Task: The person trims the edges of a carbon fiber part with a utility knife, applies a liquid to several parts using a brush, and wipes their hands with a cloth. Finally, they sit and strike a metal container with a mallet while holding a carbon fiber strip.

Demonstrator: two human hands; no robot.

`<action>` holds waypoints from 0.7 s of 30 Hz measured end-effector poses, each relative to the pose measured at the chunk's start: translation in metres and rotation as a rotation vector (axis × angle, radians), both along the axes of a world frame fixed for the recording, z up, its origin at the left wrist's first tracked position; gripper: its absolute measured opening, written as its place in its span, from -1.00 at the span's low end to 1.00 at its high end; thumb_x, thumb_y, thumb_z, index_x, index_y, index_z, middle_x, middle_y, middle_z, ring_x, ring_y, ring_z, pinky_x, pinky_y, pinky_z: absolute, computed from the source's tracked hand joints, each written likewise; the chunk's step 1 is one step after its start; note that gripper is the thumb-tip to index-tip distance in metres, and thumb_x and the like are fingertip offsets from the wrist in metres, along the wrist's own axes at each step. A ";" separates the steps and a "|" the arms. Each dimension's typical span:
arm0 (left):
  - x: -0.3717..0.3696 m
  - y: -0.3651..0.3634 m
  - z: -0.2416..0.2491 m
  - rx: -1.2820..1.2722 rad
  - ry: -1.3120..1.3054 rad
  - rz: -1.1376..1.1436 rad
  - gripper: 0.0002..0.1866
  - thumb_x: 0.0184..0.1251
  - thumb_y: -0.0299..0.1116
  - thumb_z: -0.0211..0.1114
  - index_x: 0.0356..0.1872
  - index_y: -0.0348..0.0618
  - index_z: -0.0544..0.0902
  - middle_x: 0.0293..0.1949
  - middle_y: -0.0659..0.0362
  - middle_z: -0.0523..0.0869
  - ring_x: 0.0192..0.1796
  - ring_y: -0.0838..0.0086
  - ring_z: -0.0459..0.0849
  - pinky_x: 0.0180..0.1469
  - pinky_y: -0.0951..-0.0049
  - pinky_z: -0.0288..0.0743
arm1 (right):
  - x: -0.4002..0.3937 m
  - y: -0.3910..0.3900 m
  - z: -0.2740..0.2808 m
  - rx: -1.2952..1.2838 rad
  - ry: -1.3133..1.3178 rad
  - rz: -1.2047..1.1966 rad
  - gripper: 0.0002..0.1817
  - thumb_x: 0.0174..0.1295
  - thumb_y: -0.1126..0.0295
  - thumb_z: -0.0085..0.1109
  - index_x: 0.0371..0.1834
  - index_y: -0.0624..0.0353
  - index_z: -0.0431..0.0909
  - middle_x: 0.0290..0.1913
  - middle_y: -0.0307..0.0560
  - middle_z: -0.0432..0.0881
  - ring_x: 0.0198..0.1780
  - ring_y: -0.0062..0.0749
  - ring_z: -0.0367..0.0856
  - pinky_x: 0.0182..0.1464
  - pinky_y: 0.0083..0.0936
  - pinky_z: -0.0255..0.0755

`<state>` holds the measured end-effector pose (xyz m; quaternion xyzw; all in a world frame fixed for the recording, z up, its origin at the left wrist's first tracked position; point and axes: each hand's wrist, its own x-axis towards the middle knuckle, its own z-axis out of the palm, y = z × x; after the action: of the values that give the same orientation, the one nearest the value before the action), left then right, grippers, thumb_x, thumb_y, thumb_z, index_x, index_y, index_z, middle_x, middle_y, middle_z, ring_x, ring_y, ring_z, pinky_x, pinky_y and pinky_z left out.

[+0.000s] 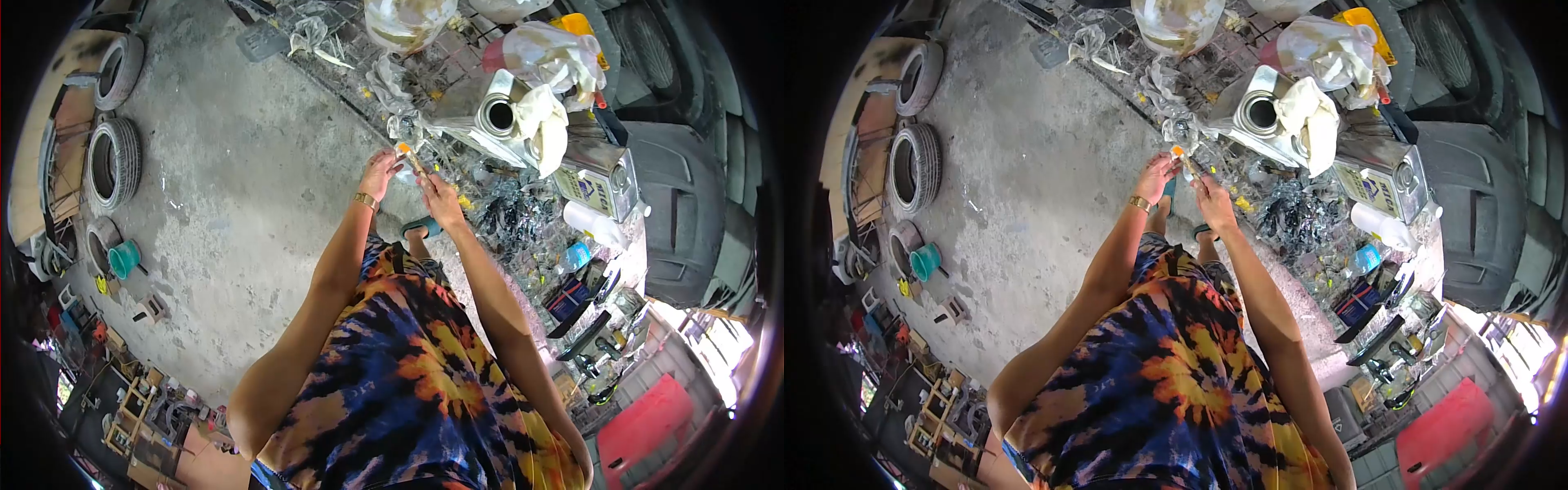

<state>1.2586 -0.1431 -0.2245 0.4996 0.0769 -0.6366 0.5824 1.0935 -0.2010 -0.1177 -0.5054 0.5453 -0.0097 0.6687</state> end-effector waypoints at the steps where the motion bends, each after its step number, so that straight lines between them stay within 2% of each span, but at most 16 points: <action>1: 0.003 0.002 0.012 -0.010 -0.001 0.009 -0.93 0.30 -0.39 0.16 -0.26 -0.11 0.50 -0.11 0.15 0.62 0.05 0.30 0.59 0.16 0.21 0.43 | 0.002 0.000 -0.010 -0.017 0.015 0.003 -0.75 0.35 0.30 -0.08 -0.14 0.21 0.54 -0.62 -0.17 0.44 -0.59 -0.52 0.40 -0.46 -0.50 0.31; 3: 0.010 0.002 0.030 -0.035 0.050 0.012 -0.92 0.30 -0.39 0.17 -0.25 -0.12 0.50 -0.10 0.15 0.62 0.07 0.28 0.58 0.18 0.20 0.41 | 0.005 -0.001 -0.021 -0.032 0.028 0.001 -0.76 0.34 0.30 -0.07 -0.15 0.20 0.54 -0.59 -0.15 0.46 -0.52 -0.47 0.45 -0.38 -0.49 0.36; 6: 0.015 -0.004 0.052 -0.069 0.119 0.015 -0.90 0.29 -0.39 0.18 -0.24 -0.14 0.52 -0.13 0.14 0.62 0.08 0.24 0.58 0.17 0.20 0.41 | 0.003 -0.002 -0.019 -0.003 0.057 0.003 -0.76 0.34 0.29 -0.05 -0.18 0.20 0.55 -0.59 -0.15 0.46 -0.53 -0.47 0.45 -0.39 -0.48 0.36; 10: 0.015 -0.012 0.044 -0.026 0.130 0.032 -0.89 0.27 -0.37 0.25 -0.27 -0.13 0.54 -0.18 0.15 0.64 0.02 0.30 0.61 0.10 0.28 0.45 | 0.008 -0.003 -0.015 0.036 0.062 -0.031 -0.76 0.35 0.27 -0.04 -0.20 0.20 0.56 -0.60 -0.18 0.45 -0.55 -0.51 0.42 -0.42 -0.50 0.34; 12: 0.014 -0.014 0.034 0.009 0.123 -0.019 -0.90 0.29 -0.35 0.25 -0.27 -0.10 0.53 -0.19 0.18 0.63 -0.02 0.35 0.61 0.09 0.32 0.46 | 0.010 -0.002 -0.013 0.073 -0.014 -0.088 -0.76 0.38 0.24 -0.06 -0.13 0.14 0.54 -0.65 -0.40 0.23 -0.65 -0.71 0.15 -0.62 -0.67 0.04; 16: 0.018 -0.017 0.025 0.053 0.154 -0.095 -0.86 0.29 -0.26 0.27 -0.24 -0.01 0.54 -0.22 0.26 0.61 -0.14 0.52 0.58 0.00 0.44 0.47 | 0.012 -0.009 -0.004 0.188 -0.061 -0.095 -0.75 0.39 0.23 -0.05 -0.11 0.14 0.53 -0.65 -0.42 0.21 -0.66 -0.73 0.11 -0.65 -0.68 0.02; 19: 0.024 -0.021 0.030 0.117 0.200 -0.227 -0.83 0.28 -0.20 0.28 -0.22 0.01 0.55 -0.21 0.28 0.61 -0.14 0.54 0.57 -0.01 0.44 0.45 | 0.013 -0.013 0.004 0.323 -0.090 -0.114 -0.74 0.39 0.21 -0.05 -0.10 0.15 0.52 -0.65 -0.42 0.21 -0.68 -0.74 0.09 -0.66 -0.69 0.00; 21: 0.027 -0.021 0.036 0.089 0.232 -0.225 -0.83 0.28 -0.21 0.28 -0.21 0.01 0.55 -0.19 0.27 0.62 -0.11 0.53 0.57 0.00 0.44 0.43 | 0.013 -0.013 0.007 0.408 -0.139 -0.167 -0.74 0.39 0.20 -0.04 -0.10 0.14 0.52 -0.63 -0.43 0.21 -0.68 -0.74 0.07 -0.66 -0.69 -0.02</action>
<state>1.2860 -0.1640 -0.1883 0.4537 0.1153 -0.7471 0.4719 1.1067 -0.2142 -0.1105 -0.3111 0.5285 0.0107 0.7898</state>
